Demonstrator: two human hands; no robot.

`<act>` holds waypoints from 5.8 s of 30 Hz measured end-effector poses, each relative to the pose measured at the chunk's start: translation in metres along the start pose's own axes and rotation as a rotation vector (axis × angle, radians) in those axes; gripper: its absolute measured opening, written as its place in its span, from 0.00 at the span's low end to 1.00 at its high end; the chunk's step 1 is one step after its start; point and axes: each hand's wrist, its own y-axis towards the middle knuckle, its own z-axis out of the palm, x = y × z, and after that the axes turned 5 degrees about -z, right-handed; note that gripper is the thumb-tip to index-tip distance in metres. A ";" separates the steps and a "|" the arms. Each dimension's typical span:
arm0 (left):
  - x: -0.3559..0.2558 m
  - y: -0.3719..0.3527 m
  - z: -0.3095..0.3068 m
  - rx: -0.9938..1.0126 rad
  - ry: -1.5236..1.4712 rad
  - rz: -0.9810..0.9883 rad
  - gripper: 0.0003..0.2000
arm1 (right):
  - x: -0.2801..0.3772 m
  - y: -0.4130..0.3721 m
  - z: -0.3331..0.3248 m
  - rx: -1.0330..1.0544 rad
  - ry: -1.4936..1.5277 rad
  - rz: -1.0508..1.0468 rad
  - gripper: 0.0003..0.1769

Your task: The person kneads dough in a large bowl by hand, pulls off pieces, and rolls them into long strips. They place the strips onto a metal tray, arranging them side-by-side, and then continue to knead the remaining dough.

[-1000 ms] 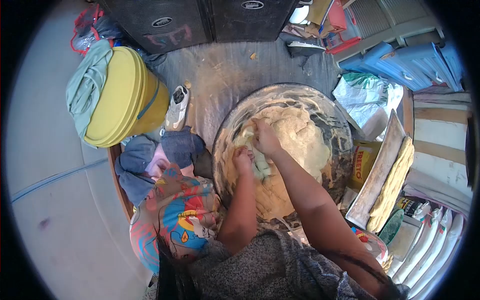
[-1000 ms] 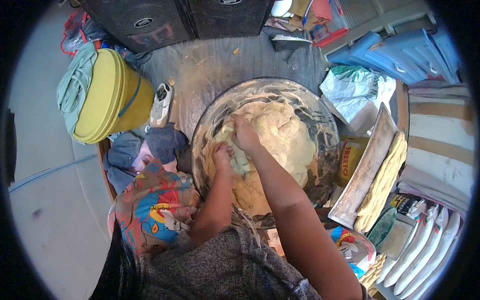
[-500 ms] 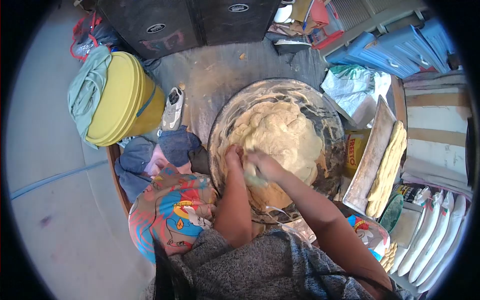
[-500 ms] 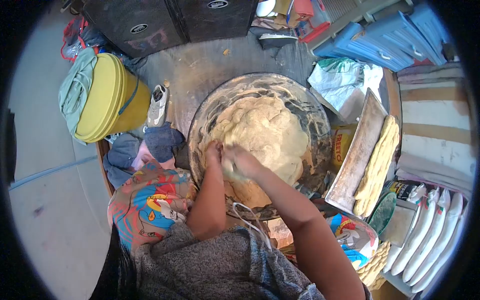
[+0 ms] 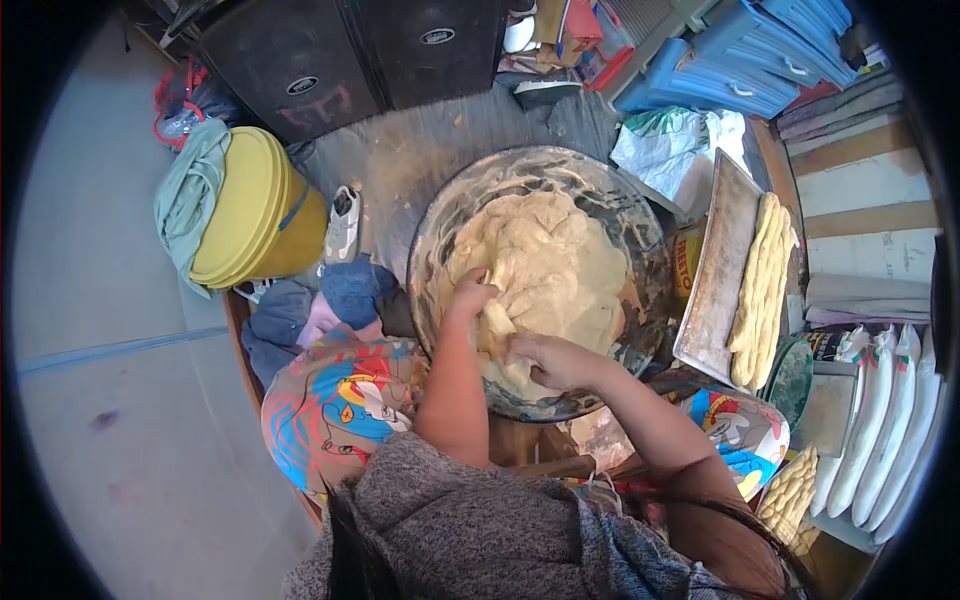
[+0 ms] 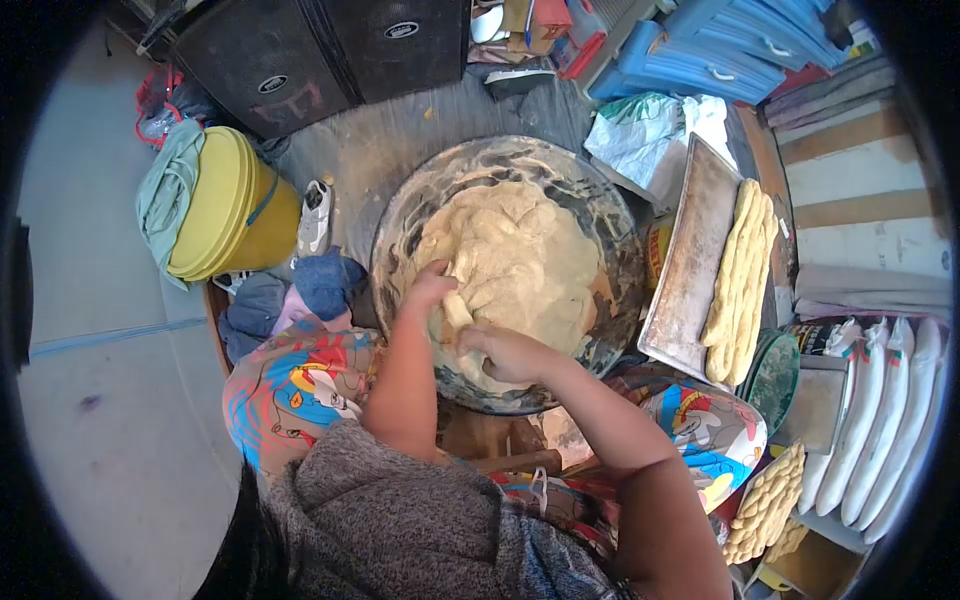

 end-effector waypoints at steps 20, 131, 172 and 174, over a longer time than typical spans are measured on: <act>0.003 0.027 -0.028 0.172 -0.031 0.030 0.27 | -0.173 0.130 -0.090 0.007 -0.146 0.319 0.14; -0.113 -0.031 -0.046 0.127 0.671 -0.170 0.47 | -0.123 0.080 -0.087 -0.462 0.125 0.312 0.32; -0.029 -0.084 0.116 0.289 0.902 0.353 0.22 | -0.178 -0.132 0.058 -0.907 -0.274 0.762 0.37; -0.043 -0.078 0.106 0.114 0.936 0.448 0.25 | -0.186 -0.121 0.054 -1.116 -0.189 0.730 0.38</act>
